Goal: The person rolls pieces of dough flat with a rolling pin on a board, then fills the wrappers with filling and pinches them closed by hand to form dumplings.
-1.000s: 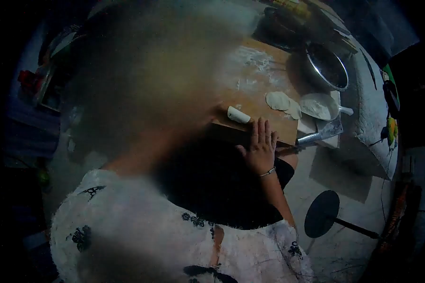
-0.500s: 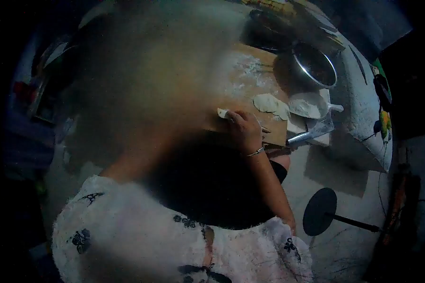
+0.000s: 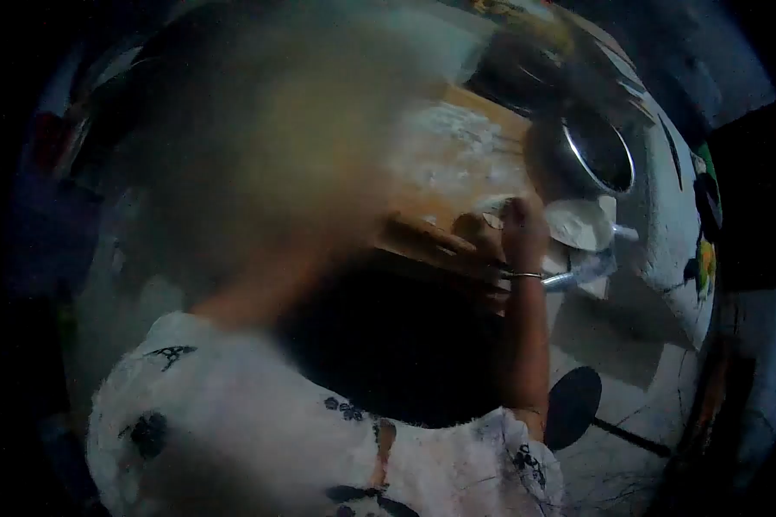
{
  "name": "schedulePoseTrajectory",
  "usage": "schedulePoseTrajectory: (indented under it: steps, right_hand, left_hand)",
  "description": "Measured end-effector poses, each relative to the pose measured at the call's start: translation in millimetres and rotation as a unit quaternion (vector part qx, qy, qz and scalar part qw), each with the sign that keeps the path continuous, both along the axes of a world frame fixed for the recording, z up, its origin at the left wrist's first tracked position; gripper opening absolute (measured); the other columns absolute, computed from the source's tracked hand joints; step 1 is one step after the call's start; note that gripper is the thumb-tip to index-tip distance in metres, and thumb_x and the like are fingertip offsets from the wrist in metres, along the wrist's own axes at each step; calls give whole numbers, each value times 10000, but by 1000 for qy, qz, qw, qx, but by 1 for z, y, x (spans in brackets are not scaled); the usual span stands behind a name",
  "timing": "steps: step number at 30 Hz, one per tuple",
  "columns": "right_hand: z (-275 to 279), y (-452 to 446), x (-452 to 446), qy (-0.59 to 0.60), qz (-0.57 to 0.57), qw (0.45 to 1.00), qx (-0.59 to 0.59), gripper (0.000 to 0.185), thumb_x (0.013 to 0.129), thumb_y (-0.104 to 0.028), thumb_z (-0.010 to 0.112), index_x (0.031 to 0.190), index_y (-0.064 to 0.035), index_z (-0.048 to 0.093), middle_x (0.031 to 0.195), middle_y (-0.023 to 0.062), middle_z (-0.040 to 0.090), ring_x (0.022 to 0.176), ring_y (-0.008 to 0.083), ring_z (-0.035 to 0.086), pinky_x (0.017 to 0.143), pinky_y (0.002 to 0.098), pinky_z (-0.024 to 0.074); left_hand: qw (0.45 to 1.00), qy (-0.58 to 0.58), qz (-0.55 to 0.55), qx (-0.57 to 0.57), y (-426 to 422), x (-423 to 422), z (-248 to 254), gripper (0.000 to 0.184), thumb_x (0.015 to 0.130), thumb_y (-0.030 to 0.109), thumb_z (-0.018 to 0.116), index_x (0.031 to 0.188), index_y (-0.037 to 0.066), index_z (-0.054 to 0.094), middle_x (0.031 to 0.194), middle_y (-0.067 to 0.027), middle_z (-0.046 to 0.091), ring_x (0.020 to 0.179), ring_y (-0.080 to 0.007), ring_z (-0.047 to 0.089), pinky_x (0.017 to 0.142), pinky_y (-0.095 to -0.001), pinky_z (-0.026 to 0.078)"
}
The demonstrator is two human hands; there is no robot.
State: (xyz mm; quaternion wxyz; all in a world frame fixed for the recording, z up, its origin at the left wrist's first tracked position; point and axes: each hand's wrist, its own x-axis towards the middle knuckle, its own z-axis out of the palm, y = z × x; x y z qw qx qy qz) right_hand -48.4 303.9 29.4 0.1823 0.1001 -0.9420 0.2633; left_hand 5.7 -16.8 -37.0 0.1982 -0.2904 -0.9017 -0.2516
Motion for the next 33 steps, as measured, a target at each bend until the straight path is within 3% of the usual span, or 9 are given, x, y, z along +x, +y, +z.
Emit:
schedulePoseTrajectory:
  steps: [1, 4, 12, 16, 18, 22, 23, 26, 33]
  right_hand:
    - [-4, 17, -10, -83, -42, 996, -2, 224, 842, -185, 603, 1037, -78, 622, 984, 171, 630, 905, 353, 609, 780, 414, 478]
    - [13, 16, -20, 47, -44, 987, 145, 351, 799, -162, 664, 1125, -50, 596, 1113, 156, 617, 974, 337, 591, 842, 418, 471]
    - [7, -128, -44, -30, 306, 952, -9, 295, 795, -173, 651, 1070, -69, 634, 1024, 152, 645, 958, 347, 594, 831, 422, 482]
    - [-11, -174, -56, -85, 272, 956, 76, 252, 800, -188, 600, 1017, -67, 642, 1009, 143, 647, 952, 328, 600, 818, 409, 489]
    - [-37, -179, -67, 97, 362, 919, 124, 244, 782, -192, 569, 980, -66, 637, 979, 141, 652, 923, 310, 612, 791, 397, 499]
    - [-17, -167, -60, -39, 334, 921, 198, 168, 757, -181, 597, 882, -87, 659, 921, 147, 644, 855, 315, 616, 762, 401, 503]
    - [3, -162, -41, -43, 238, 969, 43, 135, 762, -179, 607, 838, -86, 668, 880, 148, 632, 852, 329, 609, 753, 410, 504]
    - [-6, -135, -49, -38, 192, 981, -11, 142, 774, -186, 611, 849, -85, 676, 866, 157, 629, 834, 350, 605, 743, 416, 507]
    - [10, -111, -19, -100, 269, 956, 56, 166, 798, -220, 624, 875, -89, 690, 951, 148, 655, 837, 337, 622, 746, 400, 511]
  left_hand:
    - [999, 15, 3, -35, 2, 0, 9, 485, 715, 122, 697, 1182, 176, 580, 1090, -83, 602, 977, -322, 573, 853, -473, 444]
    - [999, -33, -8, -20, 1, 8, 43, 482, 715, 123, 703, 1178, 167, 580, 1072, -95, 602, 964, -321, 575, 835, -461, 457]
    - [997, 17, -33, 61, 5, 9, 39, 430, 646, 68, 689, 1069, 98, 615, 968, -108, 592, 894, -325, 573, 803, -440, 474]
    - [999, -5, -20, -42, -3, 4, 27, 443, 551, 64, 644, 993, 81, 624, 885, -127, 566, 845, -331, 568, 767, -430, 484]
    - [999, 11, -30, -6, -3, 2, 27, 446, 527, 73, 631, 973, 76, 625, 861, -131, 558, 830, -331, 566, 758, -428, 487]
    - [999, 18, -30, -8, -3, 3, 34, 440, 567, 89, 675, 1006, 89, 632, 918, -132, 593, 849, -336, 582, 735, -415, 491]
    - [998, 59, -26, 9, -2, 3, 32, 433, 594, 91, 693, 1023, 96, 633, 949, -126, 605, 855, -334, 589, 732, -412, 491]
    - [997, 23, -47, 64, 3, 1, 35, 403, 661, 113, 717, 1055, 108, 630, 1016, -113, 615, 884, -318, 597, 746, -415, 491]
    - [997, 9, -33, 73, 6, 7, 40, 385, 708, 124, 709, 1085, 136, 629, 1016, -85, 620, 915, -296, 590, 781, -413, 486]
